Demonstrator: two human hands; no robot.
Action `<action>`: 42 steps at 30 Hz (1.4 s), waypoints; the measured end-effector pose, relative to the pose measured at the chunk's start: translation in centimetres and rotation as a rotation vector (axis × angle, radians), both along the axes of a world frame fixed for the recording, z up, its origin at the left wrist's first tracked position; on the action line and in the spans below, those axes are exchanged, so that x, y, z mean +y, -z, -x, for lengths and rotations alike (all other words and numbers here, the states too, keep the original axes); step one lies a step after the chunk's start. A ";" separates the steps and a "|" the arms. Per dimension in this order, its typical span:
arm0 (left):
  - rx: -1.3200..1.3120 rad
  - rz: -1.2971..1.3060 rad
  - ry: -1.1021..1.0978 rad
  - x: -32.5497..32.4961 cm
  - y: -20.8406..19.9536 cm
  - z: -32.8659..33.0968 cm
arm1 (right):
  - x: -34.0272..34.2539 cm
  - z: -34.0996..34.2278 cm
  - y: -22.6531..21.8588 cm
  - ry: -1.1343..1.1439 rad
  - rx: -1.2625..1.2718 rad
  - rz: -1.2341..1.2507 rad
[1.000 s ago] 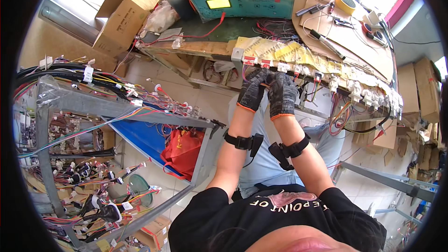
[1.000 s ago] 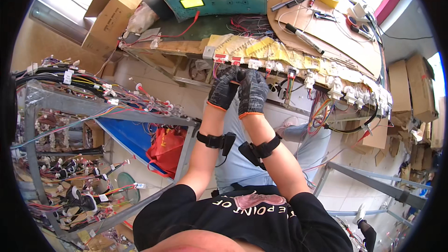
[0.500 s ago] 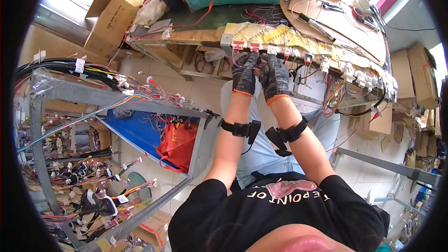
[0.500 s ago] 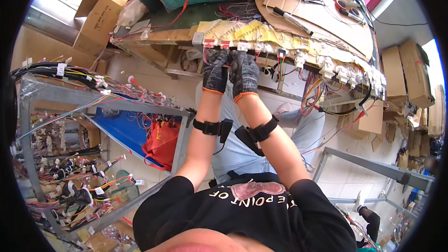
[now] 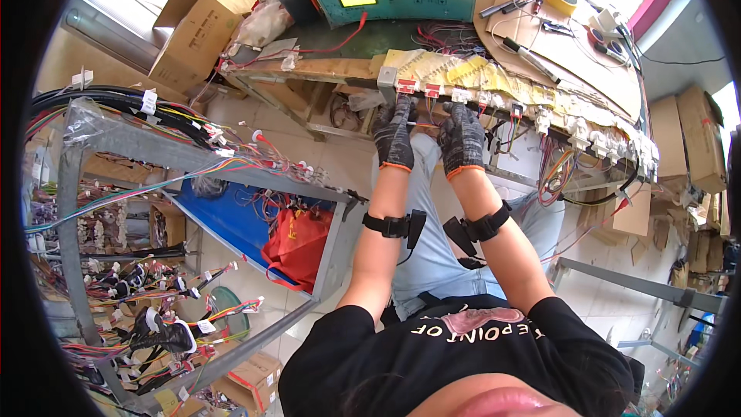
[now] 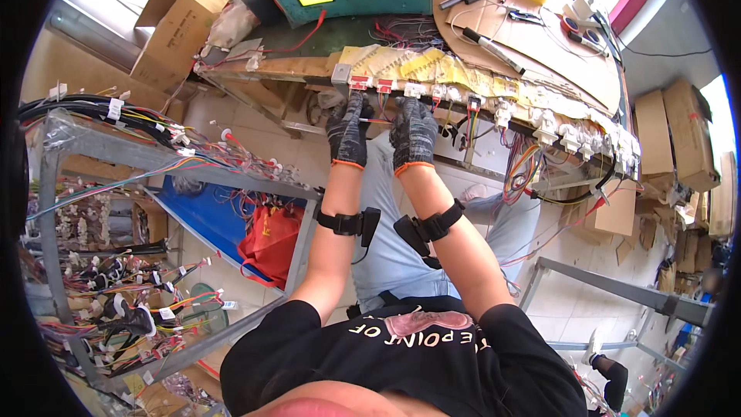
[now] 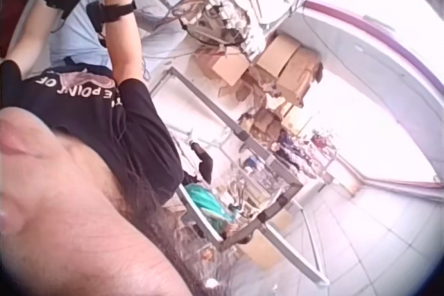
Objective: Connecting and organizing electrical wire harnesses on a production assembly rack.
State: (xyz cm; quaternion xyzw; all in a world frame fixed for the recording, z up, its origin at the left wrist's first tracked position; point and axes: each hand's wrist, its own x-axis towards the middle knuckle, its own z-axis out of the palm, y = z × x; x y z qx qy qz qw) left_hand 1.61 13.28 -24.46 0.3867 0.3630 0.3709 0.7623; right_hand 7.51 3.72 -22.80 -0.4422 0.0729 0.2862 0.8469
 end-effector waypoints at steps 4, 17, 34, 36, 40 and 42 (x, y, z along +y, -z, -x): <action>-0.037 -0.069 0.005 1.1 0.2 0.2 | -0.3 -0.2 0.2 -0.042 0.011 -0.008; -0.230 -0.097 0.164 2.9 2.6 -0.7 | 0.1 -0.7 3.3 -0.013 -0.602 0.474; 0.016 -0.336 0.179 3.1 2.0 0.0 | 0.0 -0.1 -1.7 -0.007 0.098 0.048; 0.060 -0.329 0.200 3.1 1.8 -0.1 | -0.3 -0.2 -2.3 -0.064 0.150 0.015; -0.257 -0.106 0.189 2.6 2.0 -1.0 | -1.0 -0.4 -2.8 -0.120 0.185 0.004; -0.317 -0.089 0.170 2.6 2.4 -1.5 | -1.2 -0.3 -2.5 -0.143 0.177 0.064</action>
